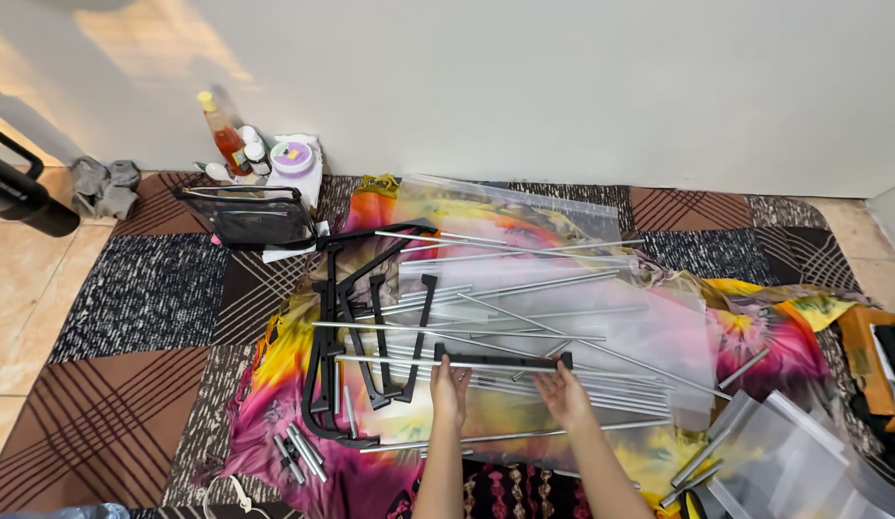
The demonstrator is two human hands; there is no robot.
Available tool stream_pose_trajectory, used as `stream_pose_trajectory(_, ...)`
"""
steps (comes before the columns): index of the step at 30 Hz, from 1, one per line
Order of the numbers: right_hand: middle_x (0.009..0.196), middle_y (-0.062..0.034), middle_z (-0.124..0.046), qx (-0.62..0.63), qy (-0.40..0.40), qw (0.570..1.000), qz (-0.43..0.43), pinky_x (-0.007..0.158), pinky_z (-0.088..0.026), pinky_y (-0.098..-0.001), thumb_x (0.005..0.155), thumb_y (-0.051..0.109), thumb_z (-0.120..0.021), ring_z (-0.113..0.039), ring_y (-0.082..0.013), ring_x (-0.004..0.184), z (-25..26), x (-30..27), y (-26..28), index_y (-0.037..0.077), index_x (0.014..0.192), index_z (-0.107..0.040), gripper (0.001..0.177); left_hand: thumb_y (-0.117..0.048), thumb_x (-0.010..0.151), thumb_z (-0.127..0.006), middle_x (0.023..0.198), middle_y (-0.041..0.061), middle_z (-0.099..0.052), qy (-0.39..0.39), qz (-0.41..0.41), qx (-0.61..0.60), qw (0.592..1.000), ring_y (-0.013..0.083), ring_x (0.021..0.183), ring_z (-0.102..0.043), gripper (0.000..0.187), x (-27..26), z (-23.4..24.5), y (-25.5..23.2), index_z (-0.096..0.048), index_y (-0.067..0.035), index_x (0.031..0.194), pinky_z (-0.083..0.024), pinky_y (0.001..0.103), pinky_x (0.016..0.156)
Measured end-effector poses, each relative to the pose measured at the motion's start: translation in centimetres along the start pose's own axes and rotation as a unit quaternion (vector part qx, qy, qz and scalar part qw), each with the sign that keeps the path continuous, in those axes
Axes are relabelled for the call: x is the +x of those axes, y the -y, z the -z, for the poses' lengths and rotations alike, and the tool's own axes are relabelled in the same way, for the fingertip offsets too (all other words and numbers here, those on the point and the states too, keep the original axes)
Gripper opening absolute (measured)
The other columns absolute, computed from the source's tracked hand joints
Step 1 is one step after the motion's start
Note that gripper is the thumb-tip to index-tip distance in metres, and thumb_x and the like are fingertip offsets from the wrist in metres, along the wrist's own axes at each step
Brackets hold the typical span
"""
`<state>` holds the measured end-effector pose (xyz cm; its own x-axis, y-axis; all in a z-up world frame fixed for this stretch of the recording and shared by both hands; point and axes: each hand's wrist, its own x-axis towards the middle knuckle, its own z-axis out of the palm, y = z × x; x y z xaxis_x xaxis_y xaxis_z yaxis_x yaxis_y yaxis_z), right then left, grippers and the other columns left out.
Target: The person assembles a metal frame by inserting silver rods into black plastic connectors. They repeatedly pick up rods and connectors, align them, and press them together to form a multi-rod structure.
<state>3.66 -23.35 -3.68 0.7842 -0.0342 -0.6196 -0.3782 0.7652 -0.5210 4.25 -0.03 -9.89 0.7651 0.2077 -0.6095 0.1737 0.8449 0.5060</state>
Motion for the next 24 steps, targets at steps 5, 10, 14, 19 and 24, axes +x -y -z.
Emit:
stream_pose_trajectory(5,0.129,-0.0153,-0.068,-0.216,-0.079,0.972,-0.039,0.101,-0.053,-0.0467,0.104,0.025,-0.053,-0.066,-0.0299,0.118,2.2,1.5,1.7,0.006,0.132,-0.055,0.034,-0.025,0.099,-0.061,0.112,0.012,-0.063,-0.012,-0.028,0.213,0.977,0.0252,0.098,-0.065,0.043,1.6,0.5,0.1,-0.047,-0.003,0.132,-0.053,0.038,0.083)
stream_pose_trajectory(10,0.123,-0.0124,-0.072,-0.437,-0.067,0.885,0.148,0.091,-0.056,-0.0421,0.099,0.015,-0.060,-0.070,-0.0301,0.109,4.8,0.2,1.2,0.006,0.124,-0.060,0.026,-0.013,0.093,-0.068,0.115,0.013,-0.064,0.008,-0.259,0.524,0.811,0.0286,0.104,-0.064,0.028,-2.1,1.2,-1.1,-0.061,-0.004,0.120,-0.052,0.040,0.092)
stream_pose_trajectory(14,0.131,-0.0109,-0.065,-0.656,-0.097,0.681,0.312,0.096,-0.056,-0.0369,0.089,0.006,-0.068,-0.066,-0.0297,0.117,4.0,-1.4,0.4,0.010,0.124,-0.061,0.036,-0.006,0.084,-0.068,0.127,0.013,-0.058,0.030,-0.353,0.650,0.672,0.0329,0.124,-0.052,0.043,-5.4,-0.9,-2.4,-0.056,-0.008,0.125,-0.043,0.045,0.103)
stream_pose_trajectory(19,0.149,-0.0145,-0.046,-0.776,0.018,0.500,0.384,0.112,-0.038,-0.0461,0.073,0.007,-0.079,-0.044,-0.0373,0.136,-1.2,-1.2,2.2,0.008,0.136,-0.049,0.071,-0.003,0.072,-0.062,0.149,0.011,-0.048,0.068,-0.439,0.810,0.382,0.0303,0.143,-0.039,0.072,-3.4,-4.1,-3.6,-0.046,-0.009,0.142,-0.023,0.053,0.115)
stream_pose_trajectory(24,0.154,-0.0132,-0.045,-0.819,0.124,0.441,0.345,0.109,-0.033,-0.0486,0.071,0.015,-0.083,-0.043,-0.0333,0.134,-4.0,0.0,2.3,0.014,0.149,-0.045,0.087,-0.010,0.089,-0.056,0.147,0.012,-0.046,0.088,-0.370,0.888,0.258,0.0315,0.143,-0.036,0.068,0.6,-3.2,-3.2,-0.037,-0.004,0.155,-0.018,0.051,0.122)
